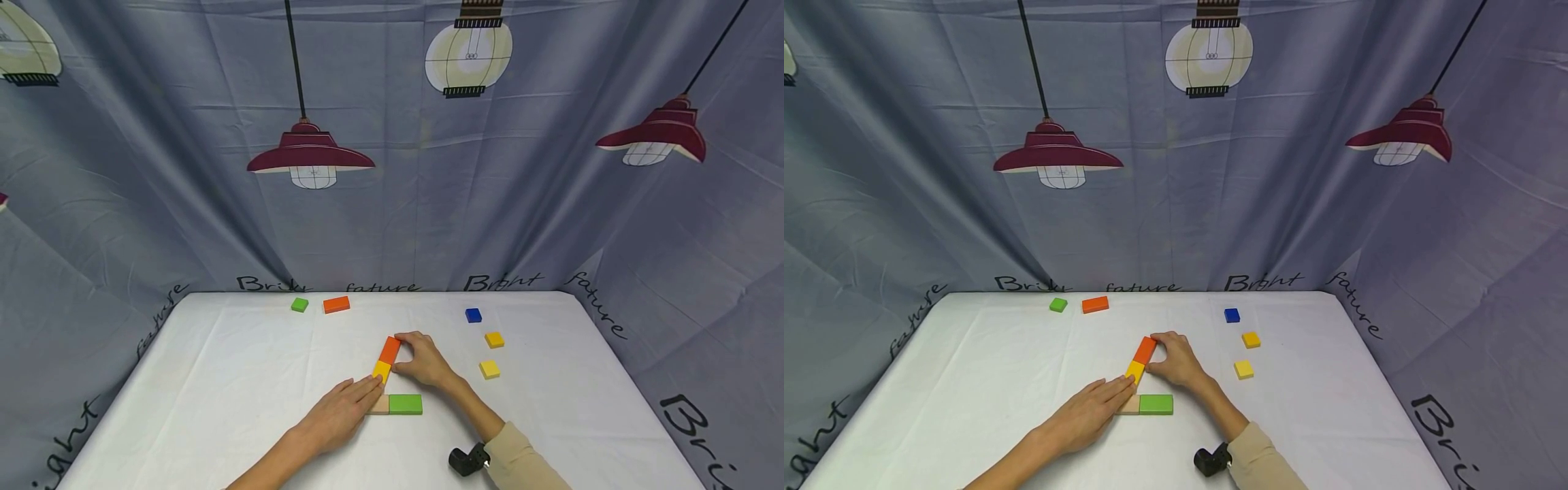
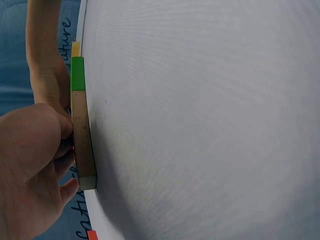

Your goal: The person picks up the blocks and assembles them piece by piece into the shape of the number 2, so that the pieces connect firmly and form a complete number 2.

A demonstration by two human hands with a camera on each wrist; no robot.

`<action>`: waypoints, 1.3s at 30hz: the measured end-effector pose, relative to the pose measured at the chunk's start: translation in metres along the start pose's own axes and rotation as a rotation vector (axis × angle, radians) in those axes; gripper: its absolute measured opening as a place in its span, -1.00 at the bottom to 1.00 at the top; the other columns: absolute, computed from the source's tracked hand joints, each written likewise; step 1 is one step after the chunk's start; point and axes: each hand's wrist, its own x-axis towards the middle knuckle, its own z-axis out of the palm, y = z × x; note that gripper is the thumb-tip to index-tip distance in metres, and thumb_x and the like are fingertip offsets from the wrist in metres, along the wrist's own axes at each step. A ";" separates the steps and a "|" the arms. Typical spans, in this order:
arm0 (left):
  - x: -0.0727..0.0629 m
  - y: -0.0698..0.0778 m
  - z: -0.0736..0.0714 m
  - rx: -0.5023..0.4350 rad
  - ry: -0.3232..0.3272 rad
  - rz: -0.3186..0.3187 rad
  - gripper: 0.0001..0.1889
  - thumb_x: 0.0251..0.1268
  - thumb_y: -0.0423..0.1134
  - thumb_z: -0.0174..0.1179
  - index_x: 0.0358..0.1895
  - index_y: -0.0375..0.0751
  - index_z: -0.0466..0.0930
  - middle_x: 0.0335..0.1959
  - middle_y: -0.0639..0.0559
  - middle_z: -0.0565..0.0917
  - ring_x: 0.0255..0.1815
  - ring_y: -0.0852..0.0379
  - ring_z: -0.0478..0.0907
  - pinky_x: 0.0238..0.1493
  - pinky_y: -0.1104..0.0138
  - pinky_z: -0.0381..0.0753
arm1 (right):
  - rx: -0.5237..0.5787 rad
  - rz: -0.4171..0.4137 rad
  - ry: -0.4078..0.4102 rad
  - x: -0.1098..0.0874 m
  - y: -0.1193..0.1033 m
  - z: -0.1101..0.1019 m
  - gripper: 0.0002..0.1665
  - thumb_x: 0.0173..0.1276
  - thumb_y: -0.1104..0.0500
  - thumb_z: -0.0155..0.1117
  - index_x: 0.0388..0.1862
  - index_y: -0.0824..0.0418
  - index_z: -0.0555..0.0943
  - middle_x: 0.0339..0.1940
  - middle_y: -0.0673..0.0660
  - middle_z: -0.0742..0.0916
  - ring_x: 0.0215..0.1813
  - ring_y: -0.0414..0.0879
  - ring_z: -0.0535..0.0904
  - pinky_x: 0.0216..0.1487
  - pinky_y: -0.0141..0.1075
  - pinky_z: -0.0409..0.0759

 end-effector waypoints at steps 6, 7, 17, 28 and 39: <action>0.000 0.000 0.000 0.003 0.018 0.009 -0.50 0.50 -0.24 0.12 0.45 -0.22 0.39 0.45 -0.05 0.38 0.45 0.05 0.31 0.35 0.07 0.37 | 0.005 0.002 0.004 0.000 0.000 0.000 -0.24 0.11 0.15 0.59 0.29 0.31 0.55 0.25 0.24 0.59 0.29 0.16 0.42 0.35 0.04 0.37; 0.000 0.000 0.000 0.005 0.024 0.013 -0.50 0.49 -0.24 0.12 0.44 -0.22 0.39 0.45 -0.06 0.39 0.44 0.04 0.32 0.35 0.07 0.38 | 0.006 0.003 0.004 -0.001 0.000 0.000 -0.24 0.11 0.15 0.59 0.29 0.31 0.55 0.25 0.24 0.59 0.29 0.16 0.42 0.35 0.04 0.37; -0.001 0.000 -0.001 0.007 0.030 0.023 -0.49 0.48 -0.26 0.13 0.44 -0.25 0.39 0.45 -0.08 0.39 0.44 0.03 0.32 0.34 0.06 0.39 | 0.007 0.011 -0.009 -0.001 -0.001 -0.001 -0.24 0.12 0.16 0.58 0.30 0.30 0.54 0.27 0.24 0.59 0.32 0.18 0.41 0.36 0.06 0.36; 0.000 0.000 0.000 0.030 0.042 0.020 -0.51 0.50 -0.24 0.10 0.44 -0.22 0.40 0.45 -0.06 0.39 0.44 0.04 0.33 0.34 0.08 0.39 | 0.088 0.004 0.023 -0.002 0.003 -0.009 -0.36 0.18 0.25 0.51 0.26 0.35 0.55 0.21 0.27 0.62 0.29 0.16 0.51 0.32 0.04 0.43; -0.001 -0.001 0.000 -0.004 0.050 0.024 -0.51 0.51 -0.25 0.07 0.44 -0.25 0.38 0.45 -0.09 0.38 0.44 0.02 0.32 0.36 0.06 0.37 | 0.165 0.042 0.090 -0.007 0.012 -0.022 -0.62 0.32 0.27 0.40 0.12 0.29 0.66 0.06 0.17 0.72 0.14 0.09 0.63 0.20 -0.01 0.55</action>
